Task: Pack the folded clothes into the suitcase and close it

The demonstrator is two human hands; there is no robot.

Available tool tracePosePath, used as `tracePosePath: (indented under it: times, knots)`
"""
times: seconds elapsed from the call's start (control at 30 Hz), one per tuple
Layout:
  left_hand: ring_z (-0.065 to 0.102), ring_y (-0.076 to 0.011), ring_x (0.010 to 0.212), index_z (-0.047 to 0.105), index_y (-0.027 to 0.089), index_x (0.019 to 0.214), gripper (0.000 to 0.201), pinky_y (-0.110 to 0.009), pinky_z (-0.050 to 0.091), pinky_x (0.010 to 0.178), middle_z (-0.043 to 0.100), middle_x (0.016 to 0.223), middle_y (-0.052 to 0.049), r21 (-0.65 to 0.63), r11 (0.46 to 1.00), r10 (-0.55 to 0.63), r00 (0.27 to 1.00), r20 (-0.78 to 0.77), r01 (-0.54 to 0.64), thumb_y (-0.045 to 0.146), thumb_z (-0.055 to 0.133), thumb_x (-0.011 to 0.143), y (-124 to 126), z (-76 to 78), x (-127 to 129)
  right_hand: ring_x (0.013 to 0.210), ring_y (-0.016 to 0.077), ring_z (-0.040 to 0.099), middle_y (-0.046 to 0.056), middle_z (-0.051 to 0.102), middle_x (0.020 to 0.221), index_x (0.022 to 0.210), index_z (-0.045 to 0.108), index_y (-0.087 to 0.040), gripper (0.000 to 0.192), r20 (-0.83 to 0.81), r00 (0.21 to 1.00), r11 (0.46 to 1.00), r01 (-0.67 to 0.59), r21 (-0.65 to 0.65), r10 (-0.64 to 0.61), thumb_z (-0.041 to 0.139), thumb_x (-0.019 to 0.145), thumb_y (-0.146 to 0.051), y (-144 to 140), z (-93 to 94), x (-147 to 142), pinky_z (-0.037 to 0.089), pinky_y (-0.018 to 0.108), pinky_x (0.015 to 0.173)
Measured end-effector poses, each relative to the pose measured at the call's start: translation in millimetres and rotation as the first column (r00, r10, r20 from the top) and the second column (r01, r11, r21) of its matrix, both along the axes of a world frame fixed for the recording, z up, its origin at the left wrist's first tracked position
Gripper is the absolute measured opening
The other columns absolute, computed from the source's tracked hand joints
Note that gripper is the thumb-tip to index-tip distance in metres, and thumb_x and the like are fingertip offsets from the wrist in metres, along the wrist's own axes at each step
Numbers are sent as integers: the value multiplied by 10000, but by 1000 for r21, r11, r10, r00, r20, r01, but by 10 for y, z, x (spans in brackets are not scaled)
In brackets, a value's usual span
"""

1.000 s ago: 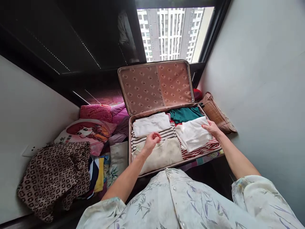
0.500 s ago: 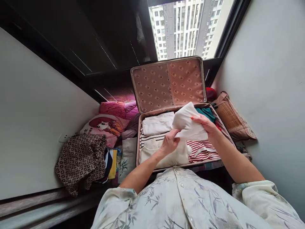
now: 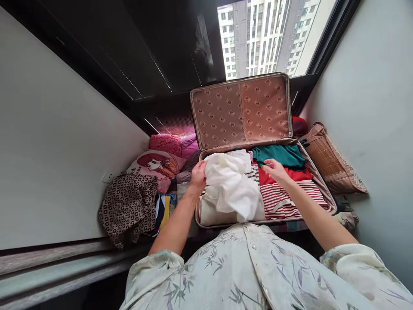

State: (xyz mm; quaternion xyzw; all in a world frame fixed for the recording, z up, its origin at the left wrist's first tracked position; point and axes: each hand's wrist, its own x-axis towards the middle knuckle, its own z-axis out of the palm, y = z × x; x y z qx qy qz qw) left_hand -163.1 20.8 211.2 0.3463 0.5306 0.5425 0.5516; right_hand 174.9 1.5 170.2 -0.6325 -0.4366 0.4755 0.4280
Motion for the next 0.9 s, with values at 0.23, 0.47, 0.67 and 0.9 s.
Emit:
tracePosePath:
  times: [0.23,0.47,0.67,0.9]
  knots:
    - [618,-170,731,621,186,975,186,-334,521,814,638,886,-38,13,969,169,631,-757,-245,152,615,792,-478,-743,-678,871,230,653,79,686,1030,1192,650,-197,473,456,819,914,-405,30,348,706,764,-389,-775,-843,-371,563,396,780]
    - [630,-135,699,606,170,967,239,-305,547,749,653,936,-39,-176,983,-73,752,-655,-57,173,722,758,-956,-1199,-65,1345,395,465,139,460,1583,1415,616,-327,737,831,384,645,-763,41,403,720,728,-81,-918,-654,-920,379,568,1098]
    - [676,-167,793,622,165,1008,174,-300,562,750,689,924,-65,-51,998,10,820,-572,-47,194,630,838,-962,-1164,-55,850,229,610,69,701,892,961,717,-228,189,338,798,785,-582,212,500,575,872,-315,-621,-410,-1204,505,369,804]
    - [688,-183,844,630,172,1040,189,-297,565,747,704,1009,-91,-7,997,56,798,-600,-76,192,573,861,-1032,-1195,-243,795,211,660,25,705,886,924,601,-247,366,-393,800,875,483,-29,-454,733,653,-455,-396,-437,-111,561,325,643]
